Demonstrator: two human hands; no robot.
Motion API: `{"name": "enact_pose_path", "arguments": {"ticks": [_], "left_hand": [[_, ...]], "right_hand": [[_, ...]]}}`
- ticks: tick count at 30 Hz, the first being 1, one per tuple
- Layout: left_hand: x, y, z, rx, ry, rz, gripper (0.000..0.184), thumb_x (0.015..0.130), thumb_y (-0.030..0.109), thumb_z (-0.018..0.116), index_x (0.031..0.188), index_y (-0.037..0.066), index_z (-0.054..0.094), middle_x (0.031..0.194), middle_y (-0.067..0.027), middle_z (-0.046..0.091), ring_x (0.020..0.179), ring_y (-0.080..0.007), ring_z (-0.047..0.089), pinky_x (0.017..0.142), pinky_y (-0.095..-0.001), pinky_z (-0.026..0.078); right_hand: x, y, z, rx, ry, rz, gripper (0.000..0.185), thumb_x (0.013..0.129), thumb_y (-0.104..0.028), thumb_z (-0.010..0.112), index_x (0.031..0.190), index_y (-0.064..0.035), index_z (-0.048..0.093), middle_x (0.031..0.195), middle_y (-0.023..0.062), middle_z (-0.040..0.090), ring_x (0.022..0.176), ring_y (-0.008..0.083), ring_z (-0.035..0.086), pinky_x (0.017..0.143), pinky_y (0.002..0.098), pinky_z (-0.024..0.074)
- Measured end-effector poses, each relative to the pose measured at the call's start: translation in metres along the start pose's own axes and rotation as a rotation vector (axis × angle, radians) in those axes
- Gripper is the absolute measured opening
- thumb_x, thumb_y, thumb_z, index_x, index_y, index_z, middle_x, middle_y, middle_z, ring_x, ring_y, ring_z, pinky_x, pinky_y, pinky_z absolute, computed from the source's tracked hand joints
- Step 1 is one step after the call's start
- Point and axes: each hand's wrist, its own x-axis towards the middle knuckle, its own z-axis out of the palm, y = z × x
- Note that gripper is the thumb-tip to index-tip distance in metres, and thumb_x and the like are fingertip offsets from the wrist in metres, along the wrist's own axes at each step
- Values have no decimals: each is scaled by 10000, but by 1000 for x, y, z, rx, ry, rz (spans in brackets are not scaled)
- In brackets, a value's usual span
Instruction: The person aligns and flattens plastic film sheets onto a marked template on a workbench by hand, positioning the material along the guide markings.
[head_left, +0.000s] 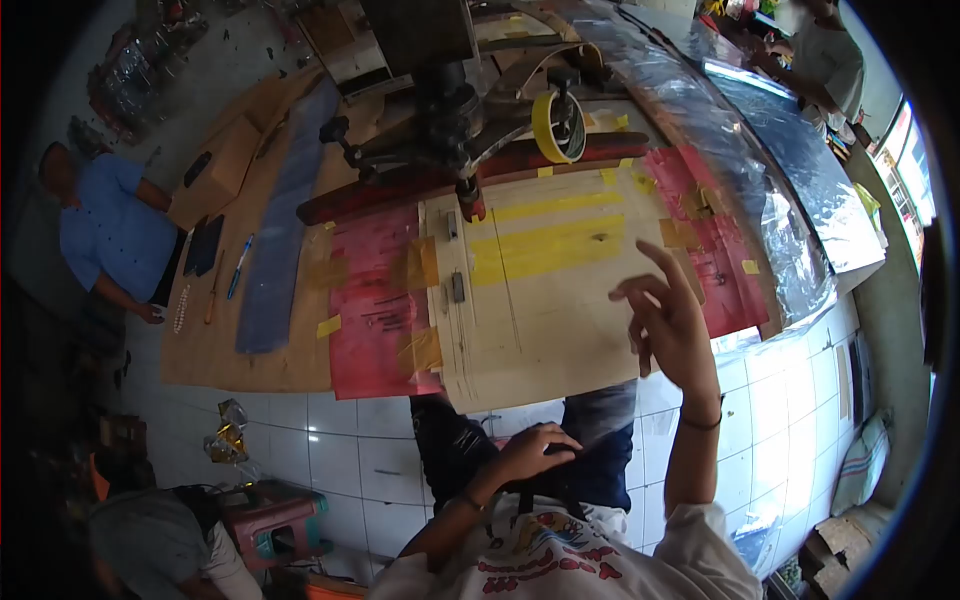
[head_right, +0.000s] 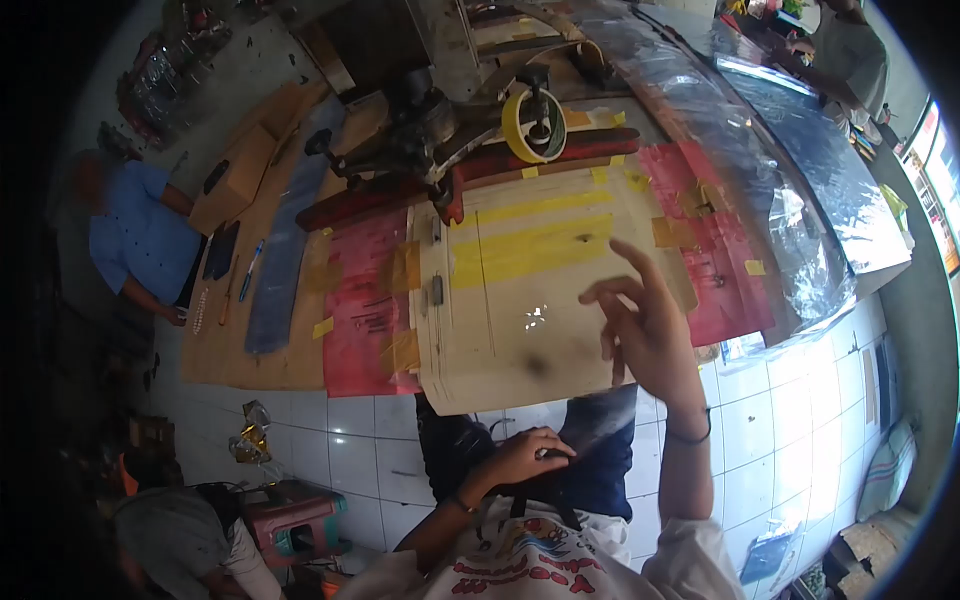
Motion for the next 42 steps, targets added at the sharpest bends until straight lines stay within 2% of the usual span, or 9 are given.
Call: {"name": "enact_pose_path", "arguments": {"ticks": [6, 13, 16, 19, 22, 26, 30, 35, 42], "left_hand": [[8, -65, 22, 257, 214, -474, 611, 999, 459, 689, 1490, 117, 565, 1360, -180, 664, 1202, -363, 680, 1028, -379, 536], [38, -149, 5, 16, -632, -249, 534, 922, 445, 788, 1311, 87, 713, 1186, -141, 762, 1007, -245, 729, 883, -360, 568], [54, -207, 1, -40, -220, -143, 188, 895, 135, 779, 1057, 41, 791, 996, -108, 778, 946, -187, 720, 844, -347, 561], [58, -211, -13, -133, 475, -152, 278, 952, 235, 732, 1124, 18, 761, 1061, -178, 766, 1008, -266, 727, 891, -387, 561], [51, -209, -21, 86, 491, -242, 331, 978, 279, 702, 1157, 4, 744, 1079, -200, 760, 1024, -302, 727, 907, -398, 559], [16, -182, -27, 254, -59, -391, 405, 1013, 339, 660, 1200, -15, 720, 1103, -231, 752, 1045, -349, 726, 928, -413, 555], [-29, 48, -113, 54, -477, -256, 373, 1044, 278, 645, 1254, -23, 706, 1128, -177, 771, 1081, -324, 737, 1003, -387, 529], [-60, 135, -172, 86, 292, 297, 134, 963, 99, 673, 1015, 14, 762, 1055, -119, 773, 975, -244, 747, 894, -356, 571], [-17, 104, -198, 986, 726, -104, 885, 936, 641, 650, 1591, 85, 437, 1672, -210, 353, 1532, -414, 348, 1267, -562, 236]], "right_hand": [[52, 32, 14, -319, -34, -274, 639, 1037, -22, 575, 1611, -53, 296, 1055, 99, 711, 638, 115, 637, 562, 277, 528], [59, 26, 21, -588, 56, -301, 378, 913, 16, 623, 1279, -45, 695, 967, 122, 724, 789, 238, 682, 793, 356, 544], [59, 32, 18, -455, 35, -524, 289, 889, 19, 631, 1145, -34, 755, 957, 103, 727, 861, 227, 678, 818, 347, 532], [57, 38, 2, -301, -148, -622, 308, 868, 30, 632, 1146, -37, 746, 921, 80, 714, 894, 216, 670, 836, 340, 522], [55, 38, -1, -188, -169, -625, 313, 863, 14, 620, 1150, -34, 734, 897, 66, 709, 871, 212, 672, 833, 344, 524], [51, 20, 11, -409, -93, -277, 349, 882, -27, 571, 1211, -34, 686, 840, 92, 687, 815, 231, 671, 835, 351, 520], [56, 28, 12, -613, -142, -393, 346, 877, -19, 568, 1200, -37, 690, 822, 94, 676, 819, 231, 677, 846, 364, 524], [57, 26, 13, -421, -242, -447, 276, 926, -5, 563, 1159, -27, 710, 858, 95, 688, 862, 218, 681, 860, 356, 518], [44, 14, -4, -123, -293, -584, 285, 933, 126, 562, 1109, 10, 754, 1044, 98, 708, 987, 193, 669, 867, 317, 516]]}}
